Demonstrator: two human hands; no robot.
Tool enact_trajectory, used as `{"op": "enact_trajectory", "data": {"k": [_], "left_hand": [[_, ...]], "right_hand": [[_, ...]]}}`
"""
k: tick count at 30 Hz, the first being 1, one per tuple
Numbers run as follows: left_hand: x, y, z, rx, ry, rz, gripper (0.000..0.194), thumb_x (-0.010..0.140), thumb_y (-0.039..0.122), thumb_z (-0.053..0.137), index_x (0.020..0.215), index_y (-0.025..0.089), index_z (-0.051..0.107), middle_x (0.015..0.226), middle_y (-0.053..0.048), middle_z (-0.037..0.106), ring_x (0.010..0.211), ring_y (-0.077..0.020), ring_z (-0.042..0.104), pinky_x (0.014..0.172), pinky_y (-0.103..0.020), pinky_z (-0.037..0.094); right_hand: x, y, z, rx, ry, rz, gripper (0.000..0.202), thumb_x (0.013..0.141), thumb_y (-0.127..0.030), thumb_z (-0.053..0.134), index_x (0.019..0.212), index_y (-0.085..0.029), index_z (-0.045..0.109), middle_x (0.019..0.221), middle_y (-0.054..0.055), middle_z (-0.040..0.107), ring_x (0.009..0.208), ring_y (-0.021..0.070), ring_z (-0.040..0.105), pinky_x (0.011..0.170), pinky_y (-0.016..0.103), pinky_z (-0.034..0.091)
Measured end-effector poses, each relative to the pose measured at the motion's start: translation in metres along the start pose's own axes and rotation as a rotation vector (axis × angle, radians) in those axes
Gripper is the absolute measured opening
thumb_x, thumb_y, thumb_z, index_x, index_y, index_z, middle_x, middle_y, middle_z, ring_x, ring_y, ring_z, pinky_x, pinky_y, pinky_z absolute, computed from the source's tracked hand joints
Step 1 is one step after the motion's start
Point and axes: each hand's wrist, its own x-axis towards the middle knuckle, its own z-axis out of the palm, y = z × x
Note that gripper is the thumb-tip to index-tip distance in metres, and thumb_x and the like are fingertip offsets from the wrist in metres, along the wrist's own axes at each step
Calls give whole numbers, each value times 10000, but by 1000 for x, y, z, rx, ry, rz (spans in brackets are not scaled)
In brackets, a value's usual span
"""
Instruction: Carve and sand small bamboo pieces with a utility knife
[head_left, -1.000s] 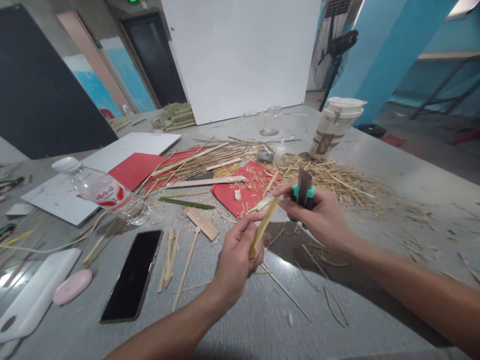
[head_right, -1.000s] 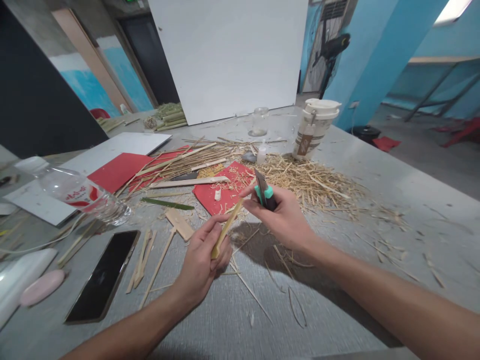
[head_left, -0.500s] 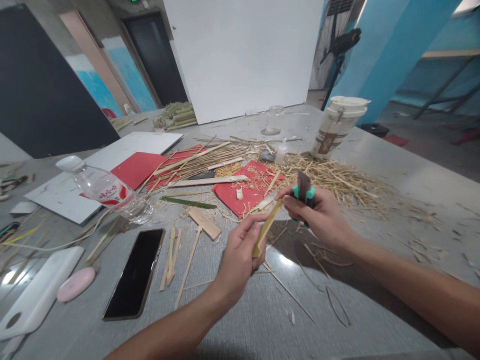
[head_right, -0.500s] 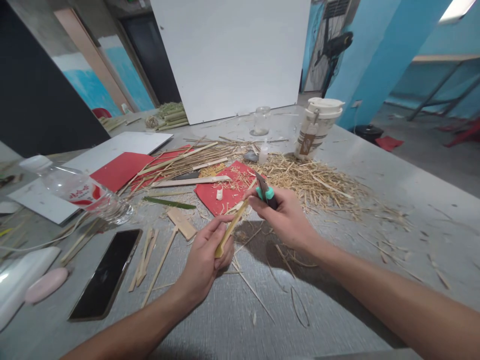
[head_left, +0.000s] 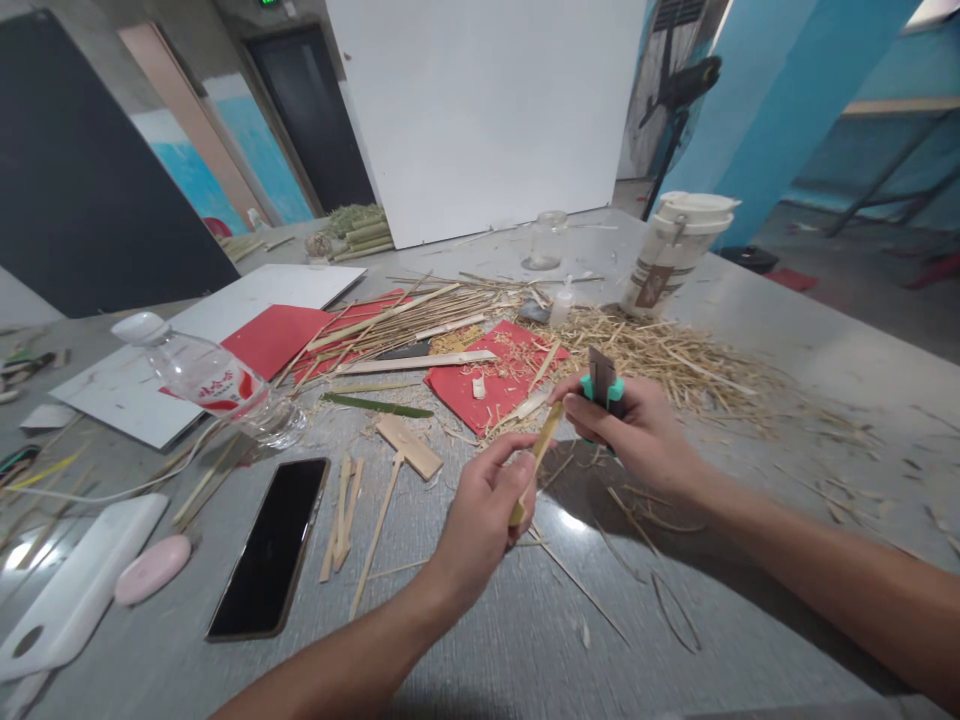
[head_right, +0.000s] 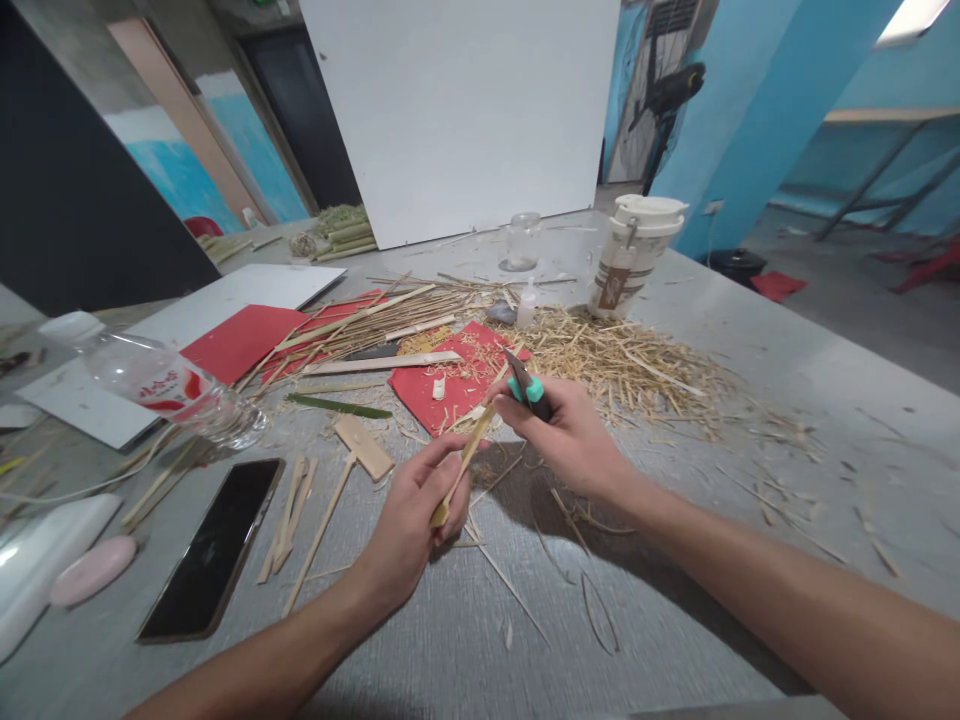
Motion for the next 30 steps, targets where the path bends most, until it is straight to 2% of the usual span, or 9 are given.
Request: {"op": "enact_trajectory", "data": {"k": [9,15,18,21,24,26,30], "left_hand": [[0,1,0,21,-6,19,404,1039,519,636,1233,166,668,499,118,416,430,-80,267,416,-209,227],[-1,0,0,17,-2,6,397,1039,521,634,1237,178,660,495,117,412,427,-83,250,409,-215,208],[-2,0,-2,-13,33,8,416,1051,559,591,1269,209,650,518,107,427,439,-85,268,411,-211,204],[-2,1,-6,-34,113,124,411,1020,538,649,1299,237,638,604,79,509,513,-81,385,462,-184,292],[-1,4,-9,-24,185,276,461,895,342,832,1299,257,626,734,60,608,636,-78,530,575,-168,427],[-1,6,-8,-15,209,314,443,871,248,843,1254,262,620,783,55,649,672,-77,584,617,-169,472],[-2,9,-5,5,251,312,270,924,276,808,1091,236,599,789,28,722,633,-71,631,578,-160,475]], "right_hand": [[3,-5,0,-46,2,-65,299,1014,-462,658,864,-208,701,593,-36,468,538,104,395,552,310,297],[3,-2,0,-52,9,-76,306,1023,-478,659,894,-205,709,605,-36,470,551,104,397,558,308,302],[1,2,0,-9,4,-37,323,1018,-518,672,954,-206,719,628,-34,472,565,108,401,545,303,291],[1,6,0,72,14,35,367,1010,-576,683,1046,-213,718,658,-33,460,587,115,405,538,297,287],[1,6,1,93,12,51,381,1011,-588,681,1049,-210,706,664,-34,449,591,114,398,539,295,289],[2,3,1,76,-5,29,353,1018,-559,676,1046,-208,698,659,-35,458,586,113,400,536,295,289],[2,-4,3,39,-27,-17,270,1024,-476,659,1046,-208,684,656,-40,469,581,112,399,529,293,292]]}}
